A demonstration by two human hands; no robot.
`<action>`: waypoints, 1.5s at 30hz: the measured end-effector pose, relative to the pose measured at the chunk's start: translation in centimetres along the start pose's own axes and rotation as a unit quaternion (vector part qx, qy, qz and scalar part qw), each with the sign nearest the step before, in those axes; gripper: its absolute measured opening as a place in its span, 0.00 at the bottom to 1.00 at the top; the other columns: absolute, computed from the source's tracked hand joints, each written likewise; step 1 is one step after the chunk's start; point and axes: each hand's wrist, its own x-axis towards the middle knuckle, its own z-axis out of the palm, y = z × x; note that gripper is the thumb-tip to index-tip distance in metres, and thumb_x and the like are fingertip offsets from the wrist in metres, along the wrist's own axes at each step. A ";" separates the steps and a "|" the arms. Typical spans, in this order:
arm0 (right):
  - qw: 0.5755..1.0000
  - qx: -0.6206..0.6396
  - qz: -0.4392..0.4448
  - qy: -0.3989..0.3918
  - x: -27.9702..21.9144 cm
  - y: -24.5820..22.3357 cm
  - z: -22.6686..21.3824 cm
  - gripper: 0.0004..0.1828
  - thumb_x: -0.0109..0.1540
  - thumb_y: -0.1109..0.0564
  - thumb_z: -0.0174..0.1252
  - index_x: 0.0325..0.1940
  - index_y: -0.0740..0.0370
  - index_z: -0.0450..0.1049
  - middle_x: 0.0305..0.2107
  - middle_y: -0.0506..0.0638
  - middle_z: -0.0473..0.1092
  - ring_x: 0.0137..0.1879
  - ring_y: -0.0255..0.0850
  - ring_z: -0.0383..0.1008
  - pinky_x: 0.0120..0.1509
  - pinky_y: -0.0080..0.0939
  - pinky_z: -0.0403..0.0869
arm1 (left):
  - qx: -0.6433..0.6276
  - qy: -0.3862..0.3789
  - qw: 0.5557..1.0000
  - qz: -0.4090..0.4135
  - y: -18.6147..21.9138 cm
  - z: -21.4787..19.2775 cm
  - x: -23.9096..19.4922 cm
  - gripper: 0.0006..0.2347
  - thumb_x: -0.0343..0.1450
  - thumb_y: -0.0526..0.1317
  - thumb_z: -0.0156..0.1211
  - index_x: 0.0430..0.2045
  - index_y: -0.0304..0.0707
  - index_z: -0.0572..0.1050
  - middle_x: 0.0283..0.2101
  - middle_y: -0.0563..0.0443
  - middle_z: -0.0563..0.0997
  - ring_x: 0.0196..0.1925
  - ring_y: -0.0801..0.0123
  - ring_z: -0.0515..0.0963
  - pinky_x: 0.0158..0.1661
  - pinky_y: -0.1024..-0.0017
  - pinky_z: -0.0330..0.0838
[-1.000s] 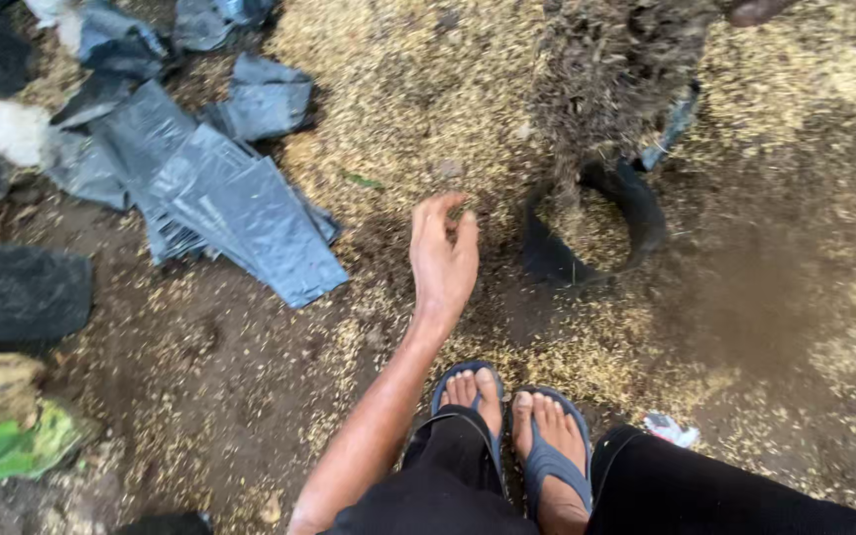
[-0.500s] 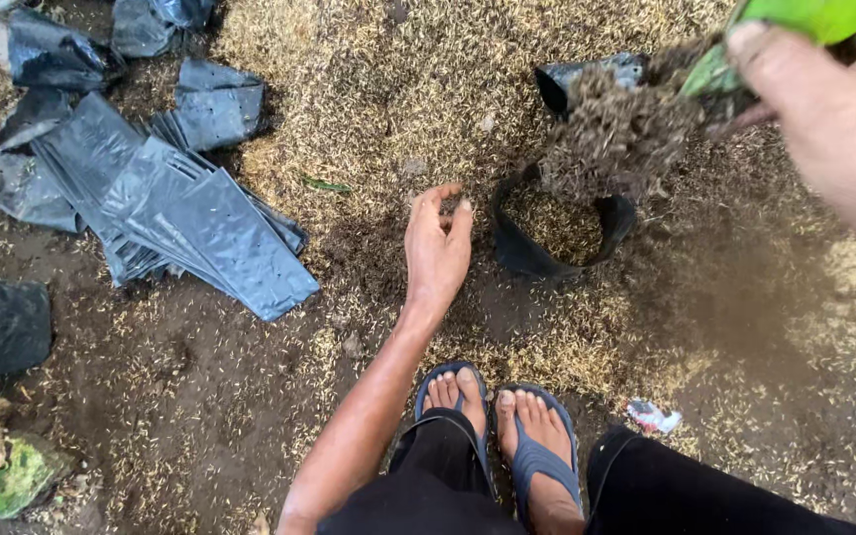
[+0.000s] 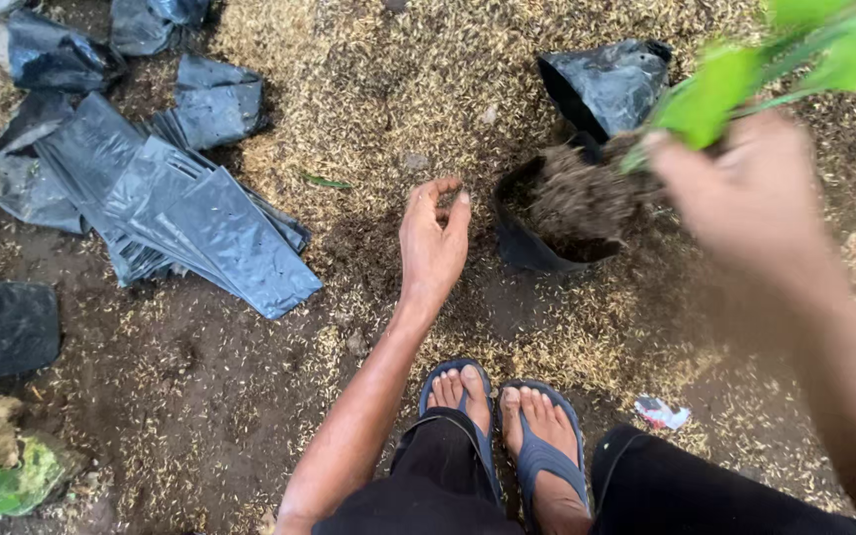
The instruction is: The person removes a small plant from a black plastic nursery bag, places it into a new black plastic bag, and fills the bag with soil from a large pile. The person repeats this process with multiple plants, packing soil around each one.
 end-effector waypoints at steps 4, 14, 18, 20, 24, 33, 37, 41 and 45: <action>0.997 -0.058 -0.033 -0.035 2.0 2.4 4.2 0.14 0.63 0.56 0.59 0.52 0.60 0.75 0.33 0.54 0.75 0.31 0.39 0.75 0.33 0.43 0.77 | 0.013 -0.026 0.999 0.038 1.7 0.6 0.5 0.15 0.73 0.40 0.57 0.52 0.32 0.76 0.56 0.41 0.77 0.46 0.62 0.81 0.47 0.64 0.78; 0.962 -0.218 -0.158 -0.045 3.7 10.0 9.2 0.17 0.61 0.52 0.65 0.41 0.70 0.75 0.26 0.64 0.74 0.31 0.55 0.77 0.37 0.51 0.78 | 0.067 -0.172 0.969 0.164 2.9 2.2 1.6 0.19 0.69 0.36 0.65 0.56 0.35 0.74 0.58 0.42 0.79 0.58 0.59 0.81 0.58 0.64 0.77; 0.968 -0.181 -0.176 -0.007 3.5 9.3 8.4 0.19 0.59 0.51 0.65 0.44 0.69 0.77 0.30 0.65 0.75 0.34 0.57 0.78 0.42 0.55 0.77 | 0.188 -0.129 0.942 0.245 3.5 3.4 3.6 0.22 0.68 0.34 0.66 0.60 0.38 0.74 0.60 0.43 0.78 0.64 0.55 0.75 0.63 0.56 0.69; 0.984 -0.163 -0.025 -0.068 2.0 9.6 7.1 0.19 0.64 0.46 0.60 0.47 0.66 0.77 0.29 0.63 0.77 0.32 0.53 0.80 0.41 0.52 0.80 | 0.246 -0.134 0.941 0.190 3.4 4.1 4.1 0.28 0.63 0.39 0.71 0.60 0.37 0.70 0.58 0.41 0.75 0.61 0.54 0.72 0.57 0.55 0.70; 0.989 -0.097 -0.105 -0.025 -0.3 9.4 4.8 0.23 0.60 0.51 0.62 0.56 0.66 0.75 0.41 0.64 0.76 0.38 0.54 0.78 0.46 0.55 0.75 | 0.435 -0.211 0.842 0.240 3.4 6.1 6.3 0.29 0.60 0.44 0.72 0.57 0.41 0.73 0.52 0.45 0.79 0.57 0.56 0.75 0.52 0.56 0.74; 0.987 -0.112 -0.112 -0.028 -1.9 9.9 3.5 0.21 0.59 0.52 0.61 0.53 0.65 0.78 0.38 0.62 0.78 0.41 0.54 0.80 0.49 0.53 0.76 | 0.392 -0.162 0.885 0.191 1.4 8.5 10.3 0.32 0.65 0.26 0.54 0.68 0.49 0.63 0.47 0.36 0.81 0.60 0.45 0.74 0.44 0.57 0.80; 0.983 -0.107 -0.151 -0.007 -1.1 9.9 4.2 0.23 0.57 0.52 0.64 0.52 0.69 0.76 0.39 0.64 0.76 0.38 0.54 0.79 0.44 0.52 0.75 | 0.053 -0.280 0.947 0.151 2.1 7.3 9.5 0.36 0.65 0.24 0.51 0.71 0.53 0.53 0.63 0.47 0.73 0.63 0.53 0.73 0.59 0.58 0.73; 0.974 -0.094 -0.203 0.019 -0.6 9.8 4.1 0.23 0.58 0.53 0.66 0.51 0.72 0.75 0.39 0.65 0.76 0.40 0.52 0.79 0.45 0.51 0.76 | 0.120 -0.323 0.925 0.161 4.0 6.1 8.6 0.33 0.65 0.24 0.51 0.67 0.55 0.63 0.57 0.57 0.84 0.66 0.61 0.76 0.64 0.54 0.63; 0.987 -0.078 -0.141 0.001 -0.5 9.7 4.0 0.19 0.61 0.53 0.64 0.51 0.68 0.77 0.33 0.60 0.75 0.31 0.47 0.77 0.37 0.48 0.75 | 0.197 -0.338 0.917 0.070 4.7 4.4 7.0 0.30 0.68 0.24 0.42 0.64 0.57 0.71 0.57 0.58 0.84 0.56 0.67 0.87 0.57 0.60 0.80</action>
